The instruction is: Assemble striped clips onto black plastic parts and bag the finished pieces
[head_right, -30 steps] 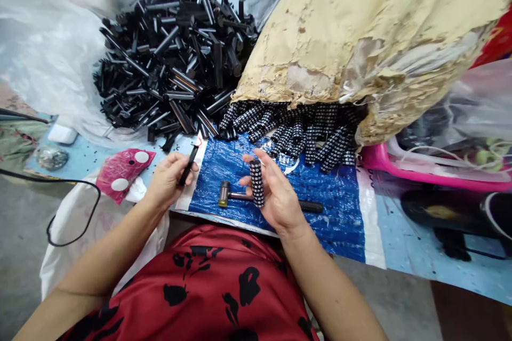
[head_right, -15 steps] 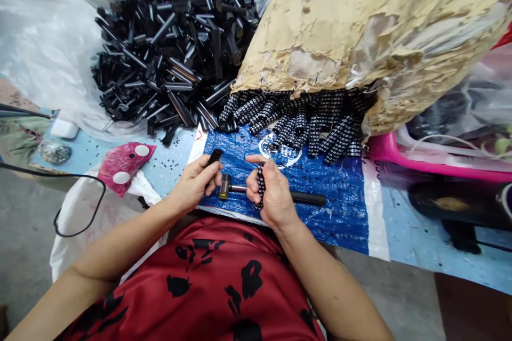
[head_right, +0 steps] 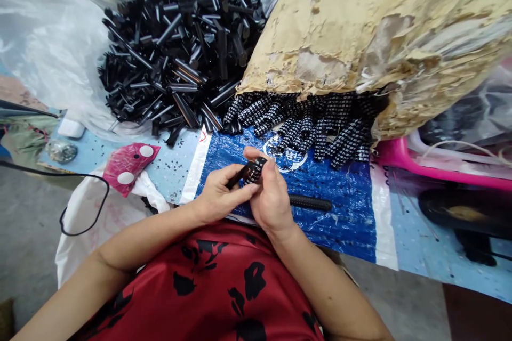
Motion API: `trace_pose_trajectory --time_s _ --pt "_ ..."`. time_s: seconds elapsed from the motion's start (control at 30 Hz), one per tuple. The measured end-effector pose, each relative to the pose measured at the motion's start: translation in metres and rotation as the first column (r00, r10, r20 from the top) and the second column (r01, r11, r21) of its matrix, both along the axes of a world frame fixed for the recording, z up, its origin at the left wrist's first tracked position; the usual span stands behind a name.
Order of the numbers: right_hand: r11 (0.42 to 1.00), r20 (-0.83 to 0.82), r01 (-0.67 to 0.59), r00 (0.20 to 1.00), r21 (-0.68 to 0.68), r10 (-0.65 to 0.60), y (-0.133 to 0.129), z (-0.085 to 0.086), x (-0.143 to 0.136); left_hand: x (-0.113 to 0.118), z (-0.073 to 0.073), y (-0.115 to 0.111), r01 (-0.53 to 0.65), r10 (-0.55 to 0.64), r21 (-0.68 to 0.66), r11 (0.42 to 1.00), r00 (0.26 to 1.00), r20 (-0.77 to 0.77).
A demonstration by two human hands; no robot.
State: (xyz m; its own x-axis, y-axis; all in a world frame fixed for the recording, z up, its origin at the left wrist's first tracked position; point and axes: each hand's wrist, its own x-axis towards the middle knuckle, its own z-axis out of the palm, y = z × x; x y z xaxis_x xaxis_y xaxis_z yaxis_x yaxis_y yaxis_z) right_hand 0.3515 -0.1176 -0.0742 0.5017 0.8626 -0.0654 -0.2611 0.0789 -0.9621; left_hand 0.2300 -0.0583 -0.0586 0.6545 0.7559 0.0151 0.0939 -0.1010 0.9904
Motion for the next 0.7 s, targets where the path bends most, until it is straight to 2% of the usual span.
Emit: trace_pose_trajectory --time_s 0.07,0.1,0.17,0.23,0.3,0.43,0.5,0.6,0.7 --pt "0.992 0.309 -0.117 0.946 0.044 0.098 -0.008 -0.005 0.010 -0.007 0.003 0.002 -0.025 0.023 -0.080 0.996 0.999 -0.024" --pt "0.984 0.477 -0.167 0.871 0.060 0.119 -0.012 -0.008 0.016 -0.011 0.005 0.003 -0.033 0.028 -0.130 0.991 0.999 -0.035" --pt "0.967 0.754 -0.240 0.651 0.090 0.091 -0.020 -0.010 0.027 -0.018 0.009 0.003 -0.028 0.018 -0.222 0.975 0.999 -0.044" --pt "0.951 0.892 -0.282 0.451 0.130 0.012 -0.025 -0.010 0.033 -0.021 0.010 0.002 -0.012 0.002 -0.275 0.961 0.999 -0.038" --pt "0.941 0.933 -0.286 0.354 0.180 -0.071 -0.026 -0.008 0.035 -0.021 0.010 0.000 -0.022 0.014 -0.306 0.952 1.000 -0.026" --pt "0.935 0.948 -0.270 0.280 0.231 -0.153 -0.028 -0.003 0.030 -0.015 0.005 -0.005 -0.136 0.134 -0.360 0.923 0.991 -0.030" --pt "0.929 0.953 -0.274 0.237 0.249 -0.186 -0.029 -0.002 0.026 -0.012 0.004 -0.007 -0.163 0.165 -0.330 0.930 0.986 -0.023" --pt "0.936 0.959 -0.232 0.168 0.264 -0.228 -0.031 -0.003 0.023 -0.010 0.004 -0.008 -0.141 0.150 -0.264 0.954 0.989 0.016" --pt "0.948 0.968 -0.198 0.095 0.247 -0.233 -0.032 -0.004 0.022 -0.010 0.006 -0.003 -0.093 0.119 -0.311 0.946 0.991 0.066"
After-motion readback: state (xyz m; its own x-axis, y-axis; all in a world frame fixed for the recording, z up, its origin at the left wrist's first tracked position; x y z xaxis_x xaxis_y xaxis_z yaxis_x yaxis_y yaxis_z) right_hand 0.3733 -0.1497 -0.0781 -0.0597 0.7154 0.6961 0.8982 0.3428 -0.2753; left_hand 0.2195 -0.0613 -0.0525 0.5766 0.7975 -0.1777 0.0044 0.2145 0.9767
